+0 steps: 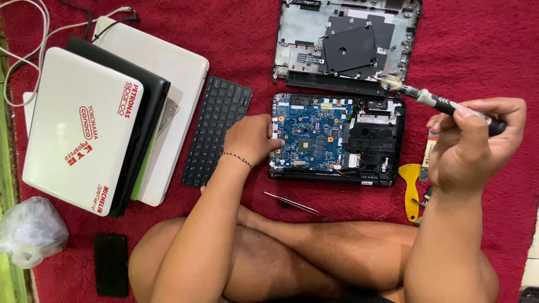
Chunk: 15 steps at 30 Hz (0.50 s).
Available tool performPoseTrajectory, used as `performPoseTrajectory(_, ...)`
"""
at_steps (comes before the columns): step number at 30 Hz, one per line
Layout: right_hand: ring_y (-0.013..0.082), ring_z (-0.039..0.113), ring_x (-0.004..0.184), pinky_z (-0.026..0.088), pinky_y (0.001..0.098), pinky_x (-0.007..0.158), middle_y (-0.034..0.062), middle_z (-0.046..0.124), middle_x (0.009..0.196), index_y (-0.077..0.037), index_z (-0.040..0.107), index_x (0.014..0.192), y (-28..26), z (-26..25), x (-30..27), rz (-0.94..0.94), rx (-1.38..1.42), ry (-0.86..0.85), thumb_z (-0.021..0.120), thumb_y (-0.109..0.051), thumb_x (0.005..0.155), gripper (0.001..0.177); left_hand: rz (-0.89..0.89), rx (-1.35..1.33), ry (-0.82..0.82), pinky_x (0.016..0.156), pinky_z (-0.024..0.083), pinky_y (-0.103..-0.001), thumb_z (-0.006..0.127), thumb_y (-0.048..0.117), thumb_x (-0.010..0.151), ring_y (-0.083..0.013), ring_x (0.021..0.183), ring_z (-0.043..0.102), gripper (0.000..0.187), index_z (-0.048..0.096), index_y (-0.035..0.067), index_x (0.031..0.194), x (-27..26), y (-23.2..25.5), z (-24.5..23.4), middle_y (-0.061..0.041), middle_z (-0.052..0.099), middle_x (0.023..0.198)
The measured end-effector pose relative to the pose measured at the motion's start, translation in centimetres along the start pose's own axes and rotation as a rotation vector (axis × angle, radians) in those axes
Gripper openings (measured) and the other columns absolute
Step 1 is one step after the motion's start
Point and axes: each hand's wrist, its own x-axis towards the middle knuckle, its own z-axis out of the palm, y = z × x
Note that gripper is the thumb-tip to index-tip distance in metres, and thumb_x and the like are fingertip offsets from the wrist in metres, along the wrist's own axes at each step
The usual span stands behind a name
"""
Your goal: The person is repairing a disassembled laptop while sitting on the floor. They use tweezers to adjust small components on the motherboard and a screwdriver to tighten screws, then place a metal shield over the board.
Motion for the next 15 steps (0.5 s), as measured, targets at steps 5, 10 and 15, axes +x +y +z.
performPoseTrajectory(5, 0.0292, 0.070, 0.074, 0.055, 0.0353, 0.067, 0.0167, 0.059, 0.095, -0.002, 0.051, 0.114, 0.7, -0.7, 0.2, -0.152, -0.331, -0.139, 0.066, 0.002, 0.111, 0.015, 0.015, -0.001, 0.099, 0.070, 0.052, -0.051, 0.086, 0.044, 0.087, -0.0352, 0.092, 0.074, 0.035, 0.063, 0.019, 0.089, 0.4, -0.4, 0.6, -0.005, 0.078, 0.094)
performPoseTrajectory(10, 0.0231, 0.064, 0.084, 0.050, 0.0354, 0.074, 0.0150, 0.067, 0.102, 0.001, 0.065, 0.116, 1.1, -0.6, -0.3, -0.274, -0.761, -0.272, 0.083, 0.001, 0.110, 0.019, -0.010, -0.020, 0.116, 0.074, 0.053, -0.052, 0.087, 0.047, 0.086, -0.0362, 0.095, 0.074, 0.038, 0.062, 0.020, 0.091, 0.4, -0.2, 0.6, -0.006, 0.078, 0.098)
performPoseTrajectory(15, 0.0220, 0.061, 0.084, 0.048, 0.0363, 0.075, 0.0107, 0.067, 0.101, -0.002, 0.068, 0.113, 1.2, 0.5, -0.7, -0.257, -0.896, -0.338, 0.085, -0.005, 0.109, 0.018, -0.004, -0.068, 0.118, 0.073, 0.051, -0.052, 0.089, 0.046, 0.087, -0.0361, 0.094, 0.074, 0.039, 0.061, 0.020, 0.094, 0.3, -0.5, 0.4, -0.005, 0.079, 0.100)
